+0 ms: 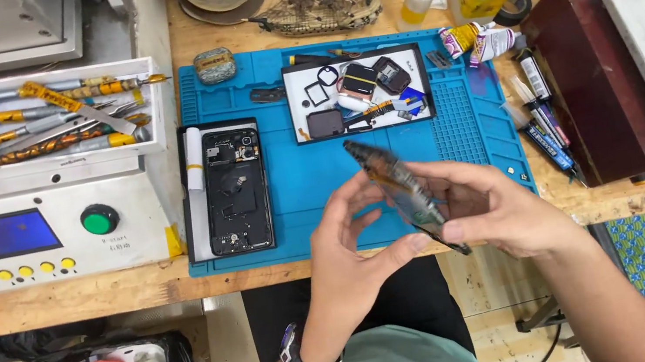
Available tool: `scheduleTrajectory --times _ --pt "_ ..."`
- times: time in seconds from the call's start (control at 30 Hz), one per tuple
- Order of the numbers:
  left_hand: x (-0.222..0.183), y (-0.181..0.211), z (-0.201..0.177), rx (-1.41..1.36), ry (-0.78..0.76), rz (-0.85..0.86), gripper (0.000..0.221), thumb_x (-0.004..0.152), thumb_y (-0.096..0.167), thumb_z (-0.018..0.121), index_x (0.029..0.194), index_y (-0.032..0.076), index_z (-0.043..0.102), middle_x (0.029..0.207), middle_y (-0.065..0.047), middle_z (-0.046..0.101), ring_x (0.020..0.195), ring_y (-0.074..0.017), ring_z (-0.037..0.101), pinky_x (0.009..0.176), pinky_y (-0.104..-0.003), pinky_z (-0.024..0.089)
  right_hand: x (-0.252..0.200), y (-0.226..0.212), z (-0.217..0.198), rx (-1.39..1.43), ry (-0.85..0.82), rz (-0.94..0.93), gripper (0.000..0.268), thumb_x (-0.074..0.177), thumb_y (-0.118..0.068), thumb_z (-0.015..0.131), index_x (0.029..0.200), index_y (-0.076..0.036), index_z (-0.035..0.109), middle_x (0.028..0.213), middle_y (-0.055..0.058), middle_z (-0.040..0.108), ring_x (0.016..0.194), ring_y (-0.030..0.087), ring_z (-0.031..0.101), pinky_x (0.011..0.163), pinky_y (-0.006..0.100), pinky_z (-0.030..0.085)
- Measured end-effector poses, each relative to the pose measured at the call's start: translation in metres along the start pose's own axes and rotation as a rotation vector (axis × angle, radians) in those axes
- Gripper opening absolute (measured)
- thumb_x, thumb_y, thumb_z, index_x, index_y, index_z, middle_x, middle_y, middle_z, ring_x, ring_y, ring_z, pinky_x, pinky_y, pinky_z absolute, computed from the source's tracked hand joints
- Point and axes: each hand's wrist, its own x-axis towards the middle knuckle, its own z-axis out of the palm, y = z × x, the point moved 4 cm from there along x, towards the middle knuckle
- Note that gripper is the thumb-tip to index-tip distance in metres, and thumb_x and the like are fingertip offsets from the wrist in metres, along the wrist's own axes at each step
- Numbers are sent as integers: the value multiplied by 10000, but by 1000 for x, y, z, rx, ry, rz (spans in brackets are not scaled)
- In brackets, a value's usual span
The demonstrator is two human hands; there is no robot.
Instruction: Repairing a smartphone by replacing the battery and screen components.
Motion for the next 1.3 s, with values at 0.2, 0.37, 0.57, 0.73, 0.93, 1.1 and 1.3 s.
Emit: scheduleTrajectory --times 0.2,0.37,0.57,0.73,0.93,1.1,1.3 --pt "-1 4 2 30 -32 40 754 692 228 763 1349 73 427 1101 -63 552 1008 -148 585 890 -286 533 -5 18 -14 363 -66 -32 700 794 -304 752 1279 107 461 1186 276 595 1031 370 629 859 442 525" --pt "-9 4 -2 -31 -19 69 692 728 131 741 1344 58 434 1091 -77 564 1020 -153 582 881 -284 540 -10 27 -20 419 2 26 525 862 -188 632 1286 71 465 1181 260 599 985 337 637 785 418 549" --pt "-38 8 -15 -30 -102 -183 633 801 144 652 1383 116 406 1141 -73 593 1038 -140 601 931 -251 522 7 3 -13 -44 273 382 416 875 -162 491 1269 -47 558 1087 120 670 888 200 618 679 354 527" --pt "-66 -27 -22 194 -367 -432 104 834 192 654 839 132 740 806 21 721 778 -57 675 739 -192 524 30 -23 -6 -694 -56 216 406 913 -279 412 1278 -160 546 1136 -36 652 974 80 581 787 235 440" --pt "-88 -119 -21 330 -764 -537 325 1000 316 528 751 125 616 750 20 624 699 -63 567 666 -226 436 44 -38 2 -1053 -210 204 399 923 -262 407 1299 -227 534 1214 -2 607 1066 205 592 805 354 473" --pt "-86 -188 -48 672 -577 -466 404 1026 370 439 705 124 433 676 -44 566 634 -247 560 591 -400 363 56 -38 11 -1356 -251 283 441 886 -374 504 1298 -218 532 1189 22 498 1058 226 530 828 387 478" --pt "-78 -225 -80 818 -399 -339 144 914 295 570 956 171 510 870 -46 646 807 -298 622 607 -442 441 135 -109 71 -1565 -15 -102 324 972 -271 503 730 -71 584 701 86 632 666 256 579 589 409 447"
